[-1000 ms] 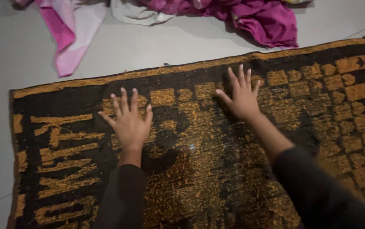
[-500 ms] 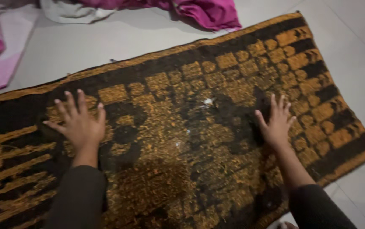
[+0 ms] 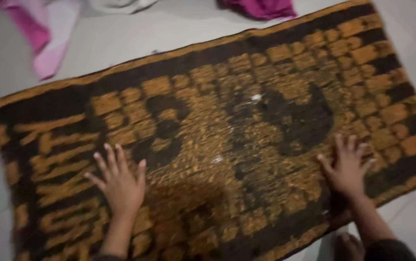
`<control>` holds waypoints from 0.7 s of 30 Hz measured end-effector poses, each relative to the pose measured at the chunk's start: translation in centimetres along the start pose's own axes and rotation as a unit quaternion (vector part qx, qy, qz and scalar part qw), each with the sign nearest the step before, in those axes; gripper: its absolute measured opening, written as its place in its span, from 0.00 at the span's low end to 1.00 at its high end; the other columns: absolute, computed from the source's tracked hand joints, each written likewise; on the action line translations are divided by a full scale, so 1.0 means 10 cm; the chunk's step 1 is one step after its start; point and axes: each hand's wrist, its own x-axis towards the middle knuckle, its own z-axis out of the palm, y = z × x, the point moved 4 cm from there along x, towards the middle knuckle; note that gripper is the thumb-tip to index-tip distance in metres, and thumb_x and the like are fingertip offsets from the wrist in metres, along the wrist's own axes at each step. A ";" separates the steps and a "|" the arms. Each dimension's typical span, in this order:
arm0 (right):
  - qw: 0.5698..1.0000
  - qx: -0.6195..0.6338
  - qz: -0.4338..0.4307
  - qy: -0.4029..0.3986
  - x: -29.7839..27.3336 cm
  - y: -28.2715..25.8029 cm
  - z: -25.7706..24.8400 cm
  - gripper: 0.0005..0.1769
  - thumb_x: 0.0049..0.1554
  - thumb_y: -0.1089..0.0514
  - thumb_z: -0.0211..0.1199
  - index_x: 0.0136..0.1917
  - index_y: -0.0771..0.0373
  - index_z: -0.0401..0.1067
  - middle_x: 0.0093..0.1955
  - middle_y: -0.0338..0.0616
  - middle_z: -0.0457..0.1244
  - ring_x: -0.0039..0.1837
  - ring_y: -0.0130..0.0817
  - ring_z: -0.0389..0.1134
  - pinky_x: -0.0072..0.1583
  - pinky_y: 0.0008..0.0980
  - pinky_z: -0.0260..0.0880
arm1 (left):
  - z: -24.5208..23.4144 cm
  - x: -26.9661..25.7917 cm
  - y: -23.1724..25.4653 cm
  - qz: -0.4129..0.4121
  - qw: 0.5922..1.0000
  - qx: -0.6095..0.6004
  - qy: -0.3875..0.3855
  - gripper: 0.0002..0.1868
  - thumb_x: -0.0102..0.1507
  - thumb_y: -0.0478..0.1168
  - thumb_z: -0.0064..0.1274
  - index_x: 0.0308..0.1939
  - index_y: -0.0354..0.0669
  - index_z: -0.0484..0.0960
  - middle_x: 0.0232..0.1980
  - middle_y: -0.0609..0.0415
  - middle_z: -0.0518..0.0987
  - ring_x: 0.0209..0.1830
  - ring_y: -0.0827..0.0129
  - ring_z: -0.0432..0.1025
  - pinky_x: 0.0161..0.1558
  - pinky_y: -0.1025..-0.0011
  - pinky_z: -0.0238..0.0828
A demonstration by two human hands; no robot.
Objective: The person unfolds a patterned doormat on a tiled floor, smooths it out, and then folds it in half lengthwise and widthwise. The person uses both hands to align edges and press down on the folds.
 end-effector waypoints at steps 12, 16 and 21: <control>0.865 0.105 -0.491 0.015 -1.83 -3.12 0.01 0.54 0.56 0.23 0.47 0.83 0.50 0.38 0.86 0.53 0.25 0.83 0.55 0.19 0.73 0.73 0.18 | -0.62 -1.27 -1.03 -0.100 0.991 0.051 0.075 0.46 0.70 0.71 0.26 0.82 0.45 0.48 0.86 0.49 0.43 0.86 0.48 0.30 0.76 0.31 0.21; 0.863 0.067 -0.501 0.008 -2.31 -3.38 0.07 0.55 0.52 0.19 0.44 0.81 0.46 0.37 0.84 0.47 0.25 0.83 0.54 0.17 0.72 0.73 0.16 | -0.61 -1.62 -1.59 -0.200 0.977 0.071 0.011 0.44 0.66 0.71 0.26 0.80 0.54 0.46 0.84 0.51 0.42 0.83 0.49 0.29 0.70 0.30 0.19; 0.872 0.058 -0.485 -0.020 -2.31 -3.28 0.06 0.55 0.52 0.18 0.42 0.82 0.44 0.33 0.87 0.49 0.23 0.85 0.57 0.16 0.73 0.74 0.14 | -0.68 -1.78 -1.84 -0.250 0.964 0.068 -0.057 0.40 0.69 0.71 0.22 0.82 0.64 0.42 0.85 0.57 0.36 0.84 0.57 0.25 0.72 0.29 0.13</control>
